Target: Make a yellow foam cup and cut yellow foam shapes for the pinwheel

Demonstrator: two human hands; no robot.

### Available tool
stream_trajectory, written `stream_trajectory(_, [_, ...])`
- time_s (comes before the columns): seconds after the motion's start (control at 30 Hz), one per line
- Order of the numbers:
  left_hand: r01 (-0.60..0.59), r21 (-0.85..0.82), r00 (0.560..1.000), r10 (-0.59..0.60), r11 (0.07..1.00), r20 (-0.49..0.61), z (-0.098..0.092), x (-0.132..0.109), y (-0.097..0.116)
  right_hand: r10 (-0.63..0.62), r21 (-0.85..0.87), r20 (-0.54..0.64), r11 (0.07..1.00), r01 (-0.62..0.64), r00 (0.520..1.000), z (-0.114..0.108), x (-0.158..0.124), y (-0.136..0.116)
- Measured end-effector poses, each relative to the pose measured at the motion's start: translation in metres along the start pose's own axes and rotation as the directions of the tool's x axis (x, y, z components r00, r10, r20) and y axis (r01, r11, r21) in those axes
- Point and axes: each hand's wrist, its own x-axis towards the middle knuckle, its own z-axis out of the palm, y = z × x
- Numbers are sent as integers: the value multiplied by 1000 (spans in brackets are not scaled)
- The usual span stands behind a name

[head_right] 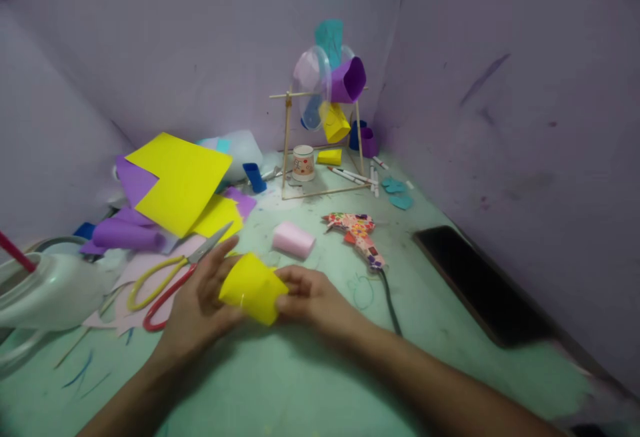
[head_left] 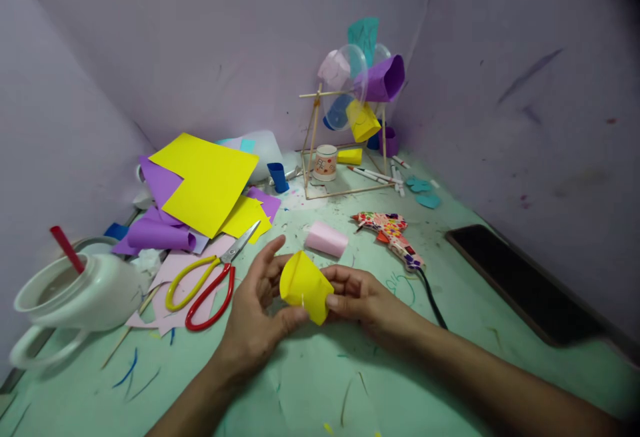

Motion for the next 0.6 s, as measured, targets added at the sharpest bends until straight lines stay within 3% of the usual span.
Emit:
stream_trajectory(0.13, [-20, 58, 976, 7, 998, 218, -2, -2, -1, 16, 47, 147, 999, -23, 989, 1, 0, 1])
stream_trajectory(0.2, [-63, 184, 966, 14, 981, 257, -3, -2, -1, 24, -66, 175, 998, -12, 984, 3, -1, -1])
stream_trajectory(0.27, [-102, 294, 964, 21, 950, 264, -3, -2, -1, -19, -268, 98, 962, 44, 995, 4, -3, -7])
stream_trajectory(0.33, [-116, 384, 972, 26, 916, 232, -1, -2, -1, -164, -481, -53, 869, 119, 985, 3, -7, -17])
stream_trajectory(0.4, [-104, 446, 980, 16, 889, 197, 1, -2, -1, -358, -617, -103, 755, 222, 928, 2, -13, -27])
stream_trajectory(0.47, [-100, 459, 979, 5, 883, 203, 5, -2, -2, -457, -690, 5, 642, 334, 889, 1, -18, -32])
stream_trajectory(0.53, [-135, 449, 967, 19, 883, 254, 10, -2, -4, -480, -742, 157, 520, 424, 863, 1, -20, -33])
stream_trajectory(0.6, [-204, 434, 950, 70, 877, 305, 14, -2, -6, -491, -789, 225, 416, 453, 842, 2, -21, -29])
